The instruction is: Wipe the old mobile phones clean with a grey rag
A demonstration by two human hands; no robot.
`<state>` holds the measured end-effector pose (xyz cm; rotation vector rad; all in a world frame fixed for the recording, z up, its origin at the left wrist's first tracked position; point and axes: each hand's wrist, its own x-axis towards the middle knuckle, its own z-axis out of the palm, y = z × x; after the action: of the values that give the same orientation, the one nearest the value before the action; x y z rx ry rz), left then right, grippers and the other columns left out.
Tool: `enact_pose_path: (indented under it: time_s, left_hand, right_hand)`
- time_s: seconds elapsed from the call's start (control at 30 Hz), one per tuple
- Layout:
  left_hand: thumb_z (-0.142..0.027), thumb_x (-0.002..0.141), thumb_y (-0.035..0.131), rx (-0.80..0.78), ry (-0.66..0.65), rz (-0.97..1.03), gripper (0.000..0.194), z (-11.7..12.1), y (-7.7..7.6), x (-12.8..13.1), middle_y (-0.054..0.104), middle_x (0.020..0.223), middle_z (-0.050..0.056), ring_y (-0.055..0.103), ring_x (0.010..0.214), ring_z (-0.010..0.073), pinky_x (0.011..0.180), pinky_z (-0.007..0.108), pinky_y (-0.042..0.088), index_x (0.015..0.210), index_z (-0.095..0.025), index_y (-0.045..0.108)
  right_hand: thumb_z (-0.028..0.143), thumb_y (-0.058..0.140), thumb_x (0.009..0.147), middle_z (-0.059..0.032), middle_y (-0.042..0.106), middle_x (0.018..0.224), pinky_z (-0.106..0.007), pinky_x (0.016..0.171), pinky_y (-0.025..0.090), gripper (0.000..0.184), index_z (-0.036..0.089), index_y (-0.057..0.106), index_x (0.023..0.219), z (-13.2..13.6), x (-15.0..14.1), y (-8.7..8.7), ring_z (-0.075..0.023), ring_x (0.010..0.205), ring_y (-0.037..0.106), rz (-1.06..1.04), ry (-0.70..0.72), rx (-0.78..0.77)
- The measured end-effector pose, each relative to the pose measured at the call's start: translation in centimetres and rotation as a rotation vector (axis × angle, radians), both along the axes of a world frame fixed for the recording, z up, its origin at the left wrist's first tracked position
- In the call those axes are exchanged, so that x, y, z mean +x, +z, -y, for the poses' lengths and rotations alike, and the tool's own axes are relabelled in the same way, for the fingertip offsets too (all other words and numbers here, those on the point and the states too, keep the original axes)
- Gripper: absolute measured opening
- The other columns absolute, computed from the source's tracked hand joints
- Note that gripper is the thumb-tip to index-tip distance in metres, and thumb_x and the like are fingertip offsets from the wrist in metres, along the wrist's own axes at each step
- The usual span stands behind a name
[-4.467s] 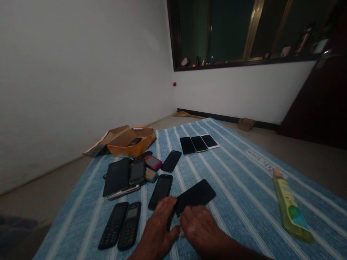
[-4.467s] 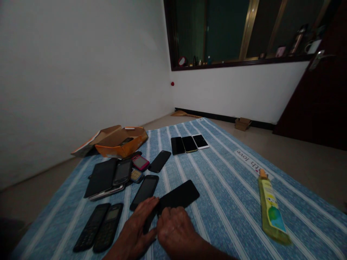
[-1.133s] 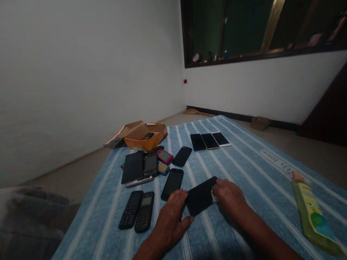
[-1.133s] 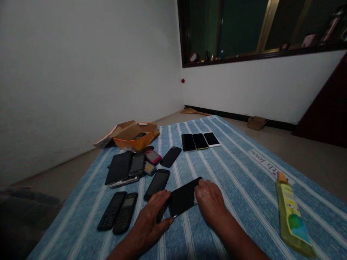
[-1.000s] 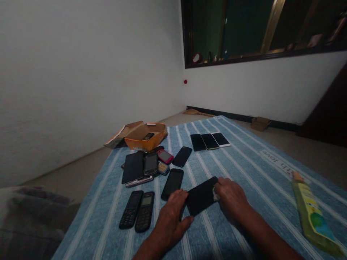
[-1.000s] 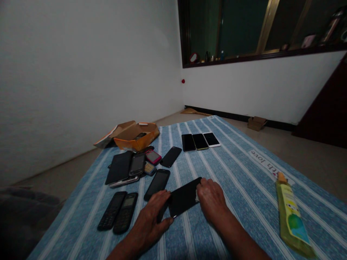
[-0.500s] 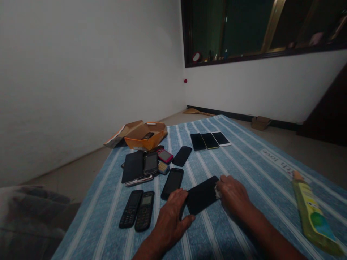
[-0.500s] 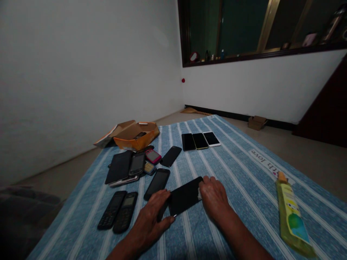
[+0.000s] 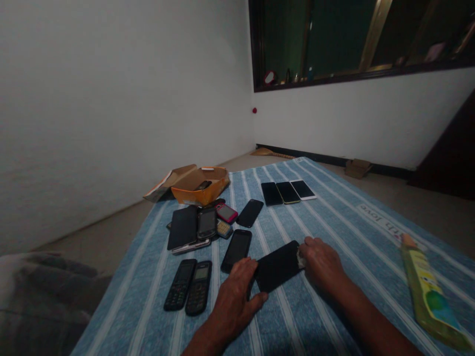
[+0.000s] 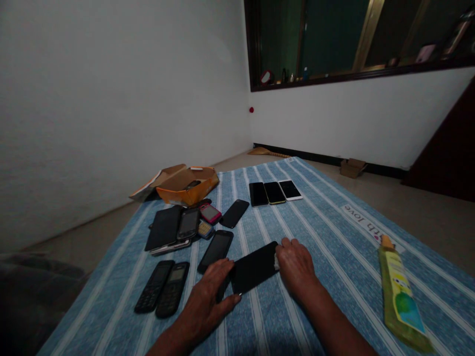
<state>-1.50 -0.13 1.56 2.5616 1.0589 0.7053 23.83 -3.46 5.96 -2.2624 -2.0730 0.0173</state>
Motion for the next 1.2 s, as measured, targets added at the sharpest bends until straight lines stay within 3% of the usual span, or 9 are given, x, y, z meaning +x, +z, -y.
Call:
enact_pose_path:
  time_s: [0.27,0.4,0.83,1.2]
  left_hand:
    - [-0.029,0.076,0.072,0.042,0.007,-0.017,0.062,0.0,-0.1,0.2,0.062,0.131,0.016,0.054,0.127,0.0354,0.101,0.053,0.050,0.133,-0.018,0.051]
    - [-0.028,0.076,0.070,0.067,0.014,-0.022,0.063,0.1,-0.3,0.3,0.062,0.132,0.016,0.054,0.127,0.0354,0.101,0.054,0.050,0.134,-0.018,0.049]
    - [-0.033,0.079,0.069,0.188,0.022,-0.063,0.068,0.1,-2.1,0.4,0.058,0.136,0.018,0.052,0.129,0.0369,0.100,0.056,0.050,0.139,-0.017,0.041]
    - [-0.037,0.079,0.070,0.146,0.023,-0.084,0.069,0.2,-1.5,0.6,0.057,0.137,0.020,0.051,0.129,0.0378,0.101,0.056,0.050,0.139,-0.016,0.043]
  right_hand:
    - [0.001,0.047,0.088,-0.0060,0.065,0.097,-0.031,0.074,0.036,0.029,0.020,0.069,0.087,0.3,-1.5,-0.8,-0.0213,0.092,0.056,-0.054,0.127,0.070]
    - [0.000,0.047,0.088,-0.0075,0.065,0.097,-0.031,0.073,0.036,0.029,0.018,0.069,0.089,0.1,-0.9,-1.0,-0.0222,0.092,0.054,-0.046,0.080,0.073]
    - [-0.006,0.045,0.078,-0.0069,0.062,0.102,-0.030,0.077,0.037,0.035,0.018,0.067,0.092,0.5,-1.8,-1.1,-0.0219,0.096,0.051,-0.162,0.208,0.066]
    - [-0.005,0.046,0.075,-0.0069,0.059,0.102,-0.030,0.082,0.038,0.034,0.017,0.065,0.092,0.9,-1.9,-1.0,-0.0214,0.096,0.050,-0.228,0.275,0.038]
